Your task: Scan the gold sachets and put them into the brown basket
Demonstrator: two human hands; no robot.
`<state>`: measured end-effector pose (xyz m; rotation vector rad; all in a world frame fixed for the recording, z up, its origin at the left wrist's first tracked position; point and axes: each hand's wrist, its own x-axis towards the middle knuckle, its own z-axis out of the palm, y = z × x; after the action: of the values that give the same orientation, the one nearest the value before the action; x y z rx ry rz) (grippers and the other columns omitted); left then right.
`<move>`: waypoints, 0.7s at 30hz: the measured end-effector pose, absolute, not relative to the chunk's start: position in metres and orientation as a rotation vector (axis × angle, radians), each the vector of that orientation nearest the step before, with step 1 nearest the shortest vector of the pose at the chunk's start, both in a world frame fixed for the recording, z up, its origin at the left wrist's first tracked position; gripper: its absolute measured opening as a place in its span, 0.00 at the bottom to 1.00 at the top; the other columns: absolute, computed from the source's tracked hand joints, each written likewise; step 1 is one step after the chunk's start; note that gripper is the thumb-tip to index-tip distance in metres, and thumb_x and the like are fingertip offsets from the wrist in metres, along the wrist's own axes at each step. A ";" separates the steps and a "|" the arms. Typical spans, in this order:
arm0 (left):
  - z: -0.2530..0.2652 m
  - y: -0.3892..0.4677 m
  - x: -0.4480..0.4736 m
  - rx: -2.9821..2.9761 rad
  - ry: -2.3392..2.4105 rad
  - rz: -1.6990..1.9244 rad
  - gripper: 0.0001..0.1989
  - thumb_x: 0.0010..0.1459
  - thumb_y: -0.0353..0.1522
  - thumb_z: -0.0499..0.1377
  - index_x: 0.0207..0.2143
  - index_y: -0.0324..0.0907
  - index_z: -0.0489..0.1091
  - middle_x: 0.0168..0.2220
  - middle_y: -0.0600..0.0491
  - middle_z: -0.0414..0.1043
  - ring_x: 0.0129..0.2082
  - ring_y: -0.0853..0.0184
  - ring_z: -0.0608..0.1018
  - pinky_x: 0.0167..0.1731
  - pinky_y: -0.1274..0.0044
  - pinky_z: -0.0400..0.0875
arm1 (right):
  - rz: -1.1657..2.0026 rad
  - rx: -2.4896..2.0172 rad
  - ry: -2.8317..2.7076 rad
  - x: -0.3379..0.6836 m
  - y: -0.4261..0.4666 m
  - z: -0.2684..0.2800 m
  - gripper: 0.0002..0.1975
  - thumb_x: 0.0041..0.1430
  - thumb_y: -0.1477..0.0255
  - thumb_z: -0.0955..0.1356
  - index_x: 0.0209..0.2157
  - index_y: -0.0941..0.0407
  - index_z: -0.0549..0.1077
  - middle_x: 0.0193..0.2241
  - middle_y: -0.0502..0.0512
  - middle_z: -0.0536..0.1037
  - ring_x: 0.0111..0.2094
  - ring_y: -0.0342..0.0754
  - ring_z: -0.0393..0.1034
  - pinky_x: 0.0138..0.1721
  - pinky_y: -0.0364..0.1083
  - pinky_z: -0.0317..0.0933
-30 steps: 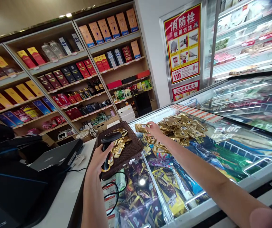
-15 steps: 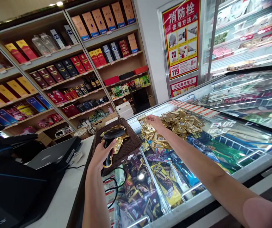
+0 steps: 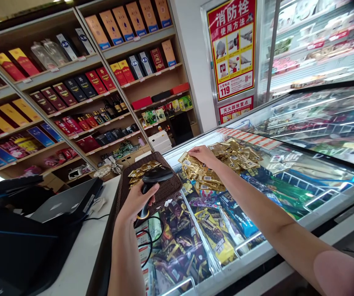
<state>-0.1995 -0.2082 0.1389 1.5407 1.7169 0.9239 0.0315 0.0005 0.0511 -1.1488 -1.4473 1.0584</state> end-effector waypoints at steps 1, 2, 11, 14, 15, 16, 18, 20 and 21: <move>0.140 -0.209 -0.199 1.536 1.711 0.928 0.25 0.48 0.52 0.65 0.34 0.41 0.68 0.20 0.56 0.68 0.21 0.68 0.70 0.24 0.78 0.63 | 1.071 -1.144 -1.447 0.031 0.001 0.051 0.09 0.53 0.66 0.71 0.32 0.57 0.81 0.30 0.53 0.81 0.32 0.47 0.74 0.35 0.43 0.64; 0.140 -0.209 -0.199 1.535 1.705 0.935 0.24 0.48 0.52 0.65 0.33 0.41 0.68 0.20 0.56 0.68 0.21 0.69 0.70 0.24 0.78 0.63 | 1.082 -1.140 -1.446 0.031 0.001 0.051 0.09 0.53 0.66 0.71 0.32 0.57 0.81 0.30 0.53 0.81 0.32 0.47 0.74 0.34 0.43 0.64; 0.135 -0.205 -0.200 1.569 1.695 0.912 0.24 0.48 0.52 0.65 0.33 0.41 0.68 0.20 0.55 0.68 0.21 0.68 0.71 0.23 0.78 0.63 | 1.086 -1.164 -1.449 0.028 0.004 0.047 0.10 0.54 0.66 0.71 0.34 0.57 0.81 0.30 0.53 0.81 0.31 0.46 0.73 0.31 0.41 0.62; 0.134 -0.204 -0.202 1.558 1.681 0.927 0.25 0.48 0.52 0.65 0.34 0.41 0.69 0.20 0.56 0.68 0.21 0.68 0.70 0.23 0.78 0.63 | 1.030 -1.209 -1.509 0.033 0.004 0.050 0.11 0.56 0.67 0.69 0.37 0.57 0.81 0.32 0.54 0.82 0.33 0.46 0.74 0.32 0.41 0.63; 0.133 -0.204 -0.203 1.555 1.679 0.932 0.25 0.47 0.52 0.65 0.34 0.41 0.69 0.20 0.56 0.68 0.21 0.68 0.70 0.23 0.78 0.63 | 0.979 -1.244 -1.546 0.037 0.005 0.051 0.11 0.58 0.69 0.69 0.38 0.57 0.81 0.33 0.54 0.82 0.34 0.46 0.75 0.33 0.41 0.64; 0.133 -0.204 -0.204 1.551 1.681 0.935 0.25 0.47 0.53 0.65 0.34 0.41 0.68 0.20 0.56 0.68 0.21 0.68 0.69 0.22 0.78 0.63 | 0.904 -1.291 -1.589 0.042 0.007 0.052 0.11 0.59 0.70 0.68 0.39 0.57 0.81 0.35 0.54 0.82 0.35 0.46 0.75 0.35 0.41 0.64; 0.132 -0.203 -0.206 1.539 1.693 0.940 0.26 0.47 0.53 0.65 0.34 0.41 0.69 0.20 0.56 0.68 0.21 0.69 0.69 0.22 0.78 0.62 | 0.702 -1.412 -1.678 0.054 0.012 0.052 0.13 0.60 0.75 0.66 0.42 0.57 0.81 0.38 0.56 0.82 0.39 0.48 0.75 0.41 0.42 0.64; 0.131 -0.202 -0.207 1.525 1.703 0.943 0.26 0.46 0.54 0.65 0.34 0.41 0.69 0.19 0.56 0.68 0.20 0.69 0.68 0.22 0.79 0.62 | 0.520 -1.537 -1.759 0.067 0.017 0.049 0.16 0.60 0.77 0.64 0.44 0.56 0.81 0.42 0.57 0.82 0.44 0.49 0.75 0.46 0.44 0.63; 0.130 -0.201 -0.208 1.518 1.705 0.950 0.27 0.46 0.54 0.65 0.34 0.41 0.69 0.19 0.56 0.68 0.20 0.69 0.68 0.21 0.79 0.61 | 0.464 -1.592 -1.795 0.071 0.018 0.047 0.17 0.60 0.78 0.63 0.45 0.55 0.81 0.44 0.57 0.81 0.45 0.50 0.74 0.48 0.45 0.63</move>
<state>-0.2082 -0.2011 0.1305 1.5177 1.7048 0.9503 0.0715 0.0185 0.0471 -1.5920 -1.7953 0.4639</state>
